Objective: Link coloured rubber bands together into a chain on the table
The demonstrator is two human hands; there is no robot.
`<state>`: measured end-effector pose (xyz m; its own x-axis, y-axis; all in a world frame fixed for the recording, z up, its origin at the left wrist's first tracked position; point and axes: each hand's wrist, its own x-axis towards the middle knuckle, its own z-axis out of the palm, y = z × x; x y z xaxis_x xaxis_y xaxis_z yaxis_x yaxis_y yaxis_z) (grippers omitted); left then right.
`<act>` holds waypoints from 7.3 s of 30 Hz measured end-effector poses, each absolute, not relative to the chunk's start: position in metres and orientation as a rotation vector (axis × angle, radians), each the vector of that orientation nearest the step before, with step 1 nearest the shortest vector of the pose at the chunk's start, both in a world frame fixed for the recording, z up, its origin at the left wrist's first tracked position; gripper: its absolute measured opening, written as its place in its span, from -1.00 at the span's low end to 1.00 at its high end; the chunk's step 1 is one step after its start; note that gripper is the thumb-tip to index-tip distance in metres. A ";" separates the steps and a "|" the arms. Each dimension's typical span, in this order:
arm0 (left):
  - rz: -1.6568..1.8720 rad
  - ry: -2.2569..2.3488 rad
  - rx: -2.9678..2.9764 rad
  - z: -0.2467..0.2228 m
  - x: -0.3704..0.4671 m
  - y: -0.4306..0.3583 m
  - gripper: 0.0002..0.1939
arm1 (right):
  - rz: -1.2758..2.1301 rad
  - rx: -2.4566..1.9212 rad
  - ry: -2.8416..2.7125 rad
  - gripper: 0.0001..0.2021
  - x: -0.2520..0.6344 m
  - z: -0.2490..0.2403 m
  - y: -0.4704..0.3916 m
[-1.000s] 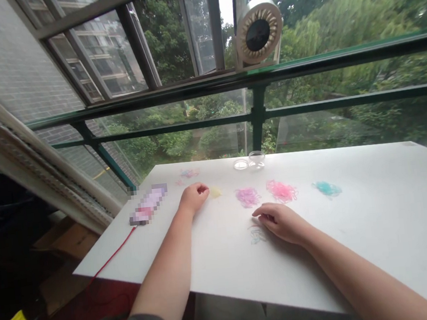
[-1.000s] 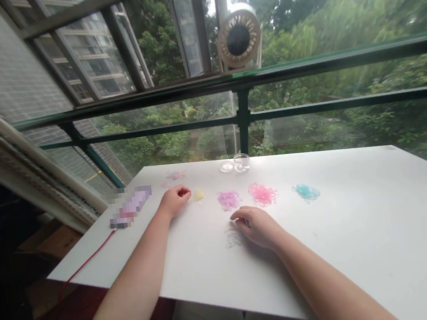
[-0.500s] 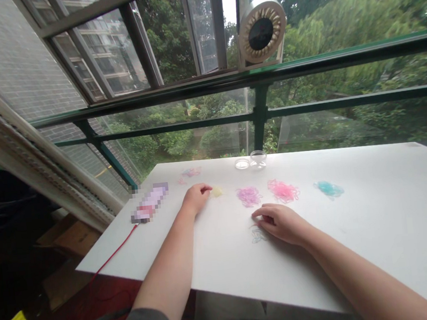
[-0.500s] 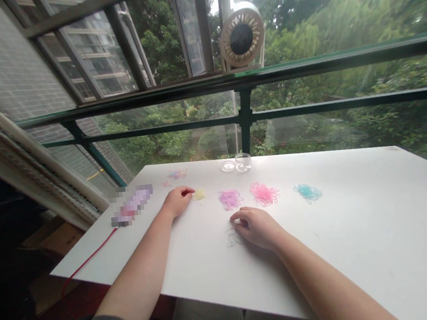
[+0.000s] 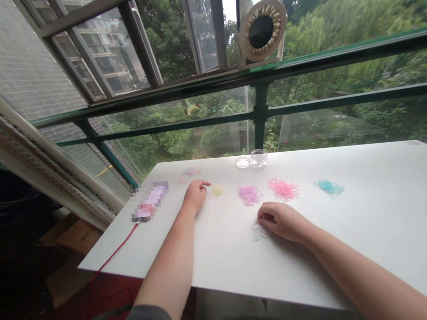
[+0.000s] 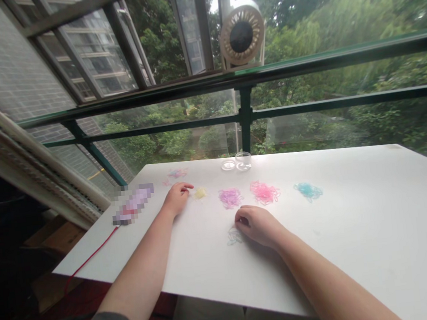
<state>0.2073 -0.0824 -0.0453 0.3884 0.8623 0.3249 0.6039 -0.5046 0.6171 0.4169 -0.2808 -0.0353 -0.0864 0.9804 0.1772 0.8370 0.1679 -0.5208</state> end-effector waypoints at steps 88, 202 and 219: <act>0.654 0.384 2.528 -0.028 0.260 -0.164 -0.78 | 0.371 -1.707 -1.844 -0.93 0.422 -0.039 -0.281; 0.351 0.405 2.373 -0.034 0.263 -0.169 -0.84 | 0.600 -1.503 -1.796 -0.92 0.425 -0.036 -0.280; 0.352 0.442 2.233 -0.031 0.258 -0.165 -0.83 | 0.701 -1.480 -1.675 -0.95 0.428 -0.038 -0.281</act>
